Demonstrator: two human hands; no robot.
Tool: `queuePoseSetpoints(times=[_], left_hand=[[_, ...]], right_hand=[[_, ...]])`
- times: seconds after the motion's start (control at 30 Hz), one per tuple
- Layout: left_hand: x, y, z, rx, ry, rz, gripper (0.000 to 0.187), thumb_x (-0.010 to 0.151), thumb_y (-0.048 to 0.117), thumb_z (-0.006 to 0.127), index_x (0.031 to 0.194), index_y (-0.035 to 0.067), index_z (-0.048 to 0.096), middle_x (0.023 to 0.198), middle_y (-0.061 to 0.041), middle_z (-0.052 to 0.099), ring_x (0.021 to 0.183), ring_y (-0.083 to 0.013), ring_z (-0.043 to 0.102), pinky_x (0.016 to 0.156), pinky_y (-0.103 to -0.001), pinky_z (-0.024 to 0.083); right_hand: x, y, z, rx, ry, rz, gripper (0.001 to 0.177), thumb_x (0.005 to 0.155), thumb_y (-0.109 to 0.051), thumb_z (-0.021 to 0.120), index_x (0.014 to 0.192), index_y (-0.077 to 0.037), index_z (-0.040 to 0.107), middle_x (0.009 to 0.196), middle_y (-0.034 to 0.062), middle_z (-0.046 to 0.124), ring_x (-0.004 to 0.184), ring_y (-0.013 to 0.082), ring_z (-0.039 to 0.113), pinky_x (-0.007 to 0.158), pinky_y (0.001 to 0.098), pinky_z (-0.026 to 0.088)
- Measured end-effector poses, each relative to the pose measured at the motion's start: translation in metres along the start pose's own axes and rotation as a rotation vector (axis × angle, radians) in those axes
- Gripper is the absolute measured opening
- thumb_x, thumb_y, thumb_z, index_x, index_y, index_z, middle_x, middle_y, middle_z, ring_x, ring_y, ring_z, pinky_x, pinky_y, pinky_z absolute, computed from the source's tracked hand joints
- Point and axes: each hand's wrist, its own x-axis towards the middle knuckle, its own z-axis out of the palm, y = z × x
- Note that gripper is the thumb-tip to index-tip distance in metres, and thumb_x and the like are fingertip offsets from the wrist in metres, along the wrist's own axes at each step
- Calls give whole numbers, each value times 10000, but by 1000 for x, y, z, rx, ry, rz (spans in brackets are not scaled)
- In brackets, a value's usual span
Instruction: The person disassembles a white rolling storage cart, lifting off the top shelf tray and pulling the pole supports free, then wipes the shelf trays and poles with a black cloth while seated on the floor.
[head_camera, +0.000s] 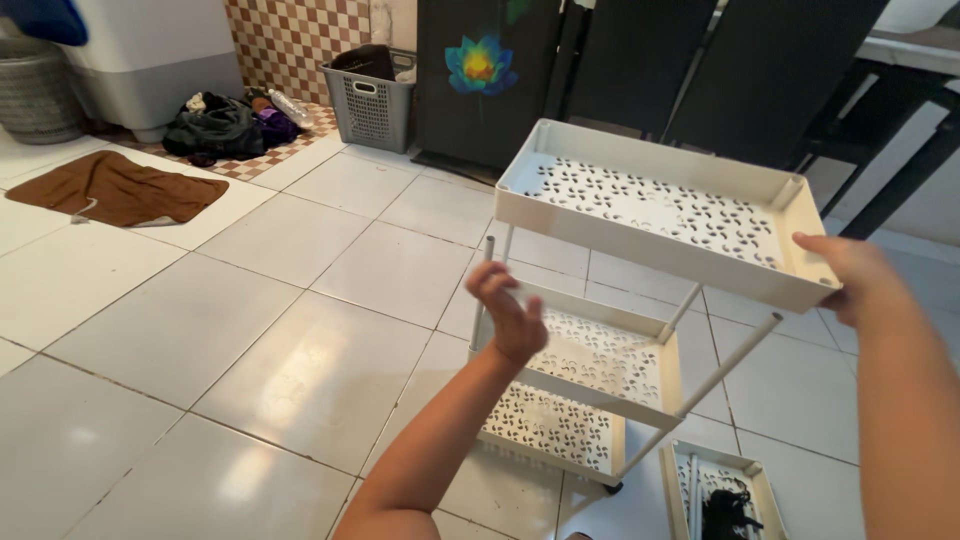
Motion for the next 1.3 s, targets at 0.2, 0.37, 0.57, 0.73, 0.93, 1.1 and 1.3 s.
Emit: queuePoseSetpoints(times=[0.2, 0.37, 0.57, 0.73, 0.93, 1.1, 1.3], left_hand=[[26, -56, -14, -216, 101, -827, 438, 1099, 367, 292, 1179, 7, 528, 1110, -138, 587, 1077, -241, 537, 1011, -386, 419], [19, -67, -17, -545, -43, -1040, 627, 1067, 517, 203, 1293, 41, 543, 984, -109, 698, 869, -194, 606, 864, -331, 490], [8, -72, -17, -627, -23, -961, 621, 1104, 489, 222, 1290, -2, 552, 890, -82, 684, 813, -144, 543, 751, -306, 421], [10, -73, -16, -574, -11, -941, 518, 1105, 417, 275, 1228, -7, 545, 819, -78, 637, 767, -134, 509, 728, -302, 420], [12, -68, -15, -567, -22, -940, 495, 1105, 414, 282, 1178, 5, 552, 804, -66, 623, 760, -133, 509, 718, -299, 416], [16, -66, -17, -547, -18, -991, 512, 1099, 434, 263, 1182, 24, 557, 768, -54, 621, 733, -126, 458, 746, -291, 407], [16, -65, -18, -591, -17, -1033, 526, 1091, 453, 263, 1192, 32, 562, 759, -44, 616, 749, -126, 442, 772, -293, 394]], right_hand=[[6, -1, 16, 110, -40, -70, 545, 948, -369, 692, 1328, 18, 638, 1220, 201, 698, 1037, 306, 694, 874, 440, 562], [5, 1, 34, 65, -6, -90, 635, 989, -369, 684, 1417, 80, 546, 1278, 315, 631, 1127, 372, 661, 967, 436, 519], [31, 10, 40, 126, -155, -7, 713, 964, -350, 673, 1446, 134, 469, 1359, 303, 594, 1250, 353, 597, 1061, 425, 444], [39, 18, 38, 137, -169, -50, 743, 983, -370, 652, 1454, 153, 417, 1341, 324, 577, 1253, 347, 591, 1064, 394, 430], [27, 13, 38, 99, -109, -51, 755, 1011, -417, 626, 1451, 163, 427, 1324, 337, 584, 1233, 338, 591, 1061, 389, 423], [22, 10, 38, 124, -98, -73, 744, 1004, -417, 628, 1462, 139, 443, 1312, 322, 585, 1216, 361, 594, 1054, 433, 427], [33, 15, 31, 161, -89, -50, 775, 997, -428, 633, 1478, 129, 389, 1331, 324, 551, 1255, 354, 578, 1071, 463, 426]])
